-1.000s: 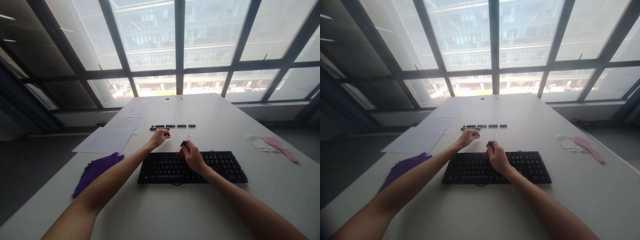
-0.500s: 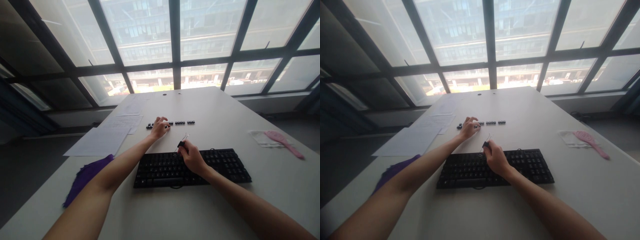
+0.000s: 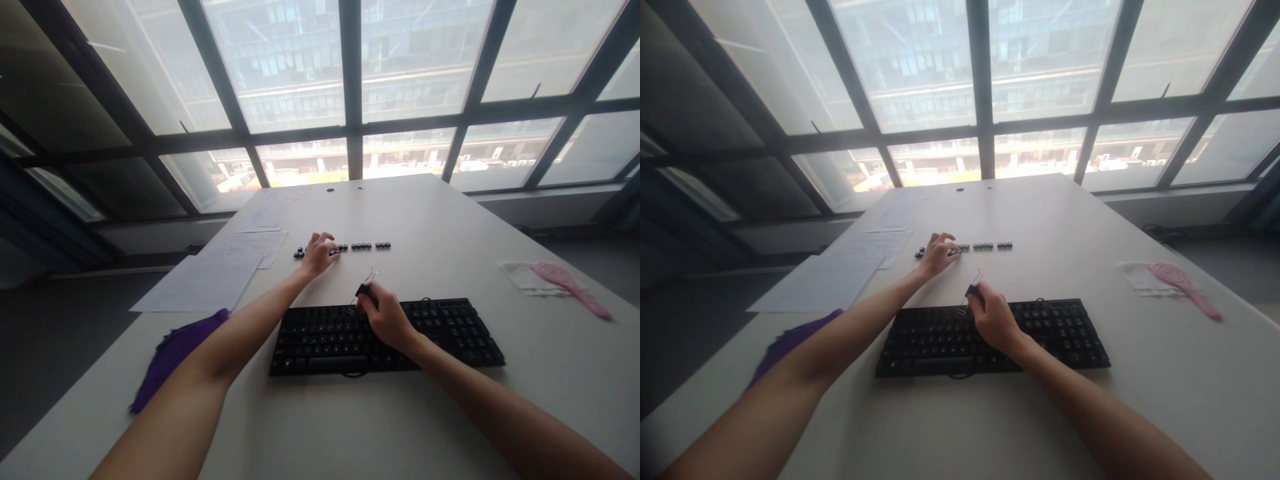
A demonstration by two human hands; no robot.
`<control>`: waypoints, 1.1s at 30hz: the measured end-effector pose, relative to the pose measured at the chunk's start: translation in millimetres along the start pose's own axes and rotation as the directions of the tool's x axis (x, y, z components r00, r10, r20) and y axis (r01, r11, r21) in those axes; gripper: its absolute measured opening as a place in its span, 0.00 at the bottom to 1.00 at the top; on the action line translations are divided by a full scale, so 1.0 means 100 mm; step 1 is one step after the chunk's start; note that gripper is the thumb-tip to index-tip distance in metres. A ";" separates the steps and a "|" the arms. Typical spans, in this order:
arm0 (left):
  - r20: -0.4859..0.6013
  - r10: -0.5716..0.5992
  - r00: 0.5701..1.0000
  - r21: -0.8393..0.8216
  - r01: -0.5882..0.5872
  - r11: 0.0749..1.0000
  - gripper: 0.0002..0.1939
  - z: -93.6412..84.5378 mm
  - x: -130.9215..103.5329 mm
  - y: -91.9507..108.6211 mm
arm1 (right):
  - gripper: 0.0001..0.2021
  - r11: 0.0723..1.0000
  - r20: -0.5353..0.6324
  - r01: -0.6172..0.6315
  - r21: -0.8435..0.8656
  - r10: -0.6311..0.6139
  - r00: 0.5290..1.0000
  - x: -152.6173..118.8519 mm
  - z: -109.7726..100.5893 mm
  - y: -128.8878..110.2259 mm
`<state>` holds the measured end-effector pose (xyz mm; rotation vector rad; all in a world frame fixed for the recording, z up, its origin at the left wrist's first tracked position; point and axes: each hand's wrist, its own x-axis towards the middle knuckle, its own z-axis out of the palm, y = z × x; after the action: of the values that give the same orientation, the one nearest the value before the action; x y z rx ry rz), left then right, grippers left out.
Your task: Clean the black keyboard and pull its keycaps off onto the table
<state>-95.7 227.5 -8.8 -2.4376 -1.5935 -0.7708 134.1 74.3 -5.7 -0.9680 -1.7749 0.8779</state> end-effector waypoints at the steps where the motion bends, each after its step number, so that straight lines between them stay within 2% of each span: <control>1: 0.003 0.000 1.000 -0.003 0.000 1.000 0.04 -0.01 0.01 0.00 | 0.03 1.000 0.001 0.000 0.003 0.000 1.000 0.00 0.00 0.00; 5: -0.047 -0.030 0.998 -0.039 0.028 0.999 0.05 -0.16 0.05 0.07 | 0.04 0.998 -0.031 -0.011 0.056 0.013 0.999 0.01 0.00 0.00; 9: -0.159 -0.120 0.980 -0.116 0.103 0.988 0.08 -0.45 -0.09 0.37 | 0.07 0.995 -0.123 -0.027 0.097 0.039 0.992 0.03 -0.02 0.02; 10: -0.134 -0.126 0.983 -0.152 0.105 0.983 0.09 -0.51 -0.18 0.49 | 0.07 0.995 -0.135 -0.028 0.097 0.042 0.990 0.04 -0.03 0.02; 12: 0.002 -0.080 0.997 -0.270 0.078 0.960 0.10 -0.62 -0.40 0.77 | 0.07 0.997 -0.140 -0.021 0.075 0.032 0.990 0.04 -0.04 0.02; 15: 0.144 -0.029 0.989 -0.390 0.084 0.917 0.13 -0.69 -0.76 1.14 | 0.05 0.998 -0.076 0.037 -0.049 -0.041 0.996 0.02 -0.05 -0.01; 18: 0.185 -0.008 0.983 -0.436 0.089 0.895 0.11 -0.68 -1.01 1.34 | 0.06 0.987 0.023 0.076 -0.145 -0.074 0.997 -0.01 -0.07 -0.03; 21: 0.166 0.000 0.986 -0.465 0.079 0.882 0.10 -0.63 -1.12 1.36 | 0.06 0.985 0.063 0.060 -0.161 -0.050 0.997 -0.02 -0.09 -0.03; 26: 0.135 -0.009 0.991 -0.472 0.072 0.878 0.09 -0.58 -1.16 1.33 | 0.06 0.966 0.150 0.087 -0.243 -0.051 0.987 -0.01 -0.12 -0.02; 30: 0.132 0.002 0.991 -0.498 0.064 0.865 0.08 -0.58 -1.18 1.33 | 0.07 0.906 0.211 0.213 -0.365 -0.143 0.967 -0.07 -0.13 -0.04; 33: 0.134 0.043 0.990 -0.488 0.028 0.872 0.08 -0.59 -1.19 1.35 | 0.07 0.806 0.272 0.360 -0.471 -0.255 0.928 -0.13 -0.14 -0.05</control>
<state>-33.7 49.3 6.7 -2.9004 -1.5873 -1.1465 149.3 62.7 -2.0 -0.8945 -2.3281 0.2901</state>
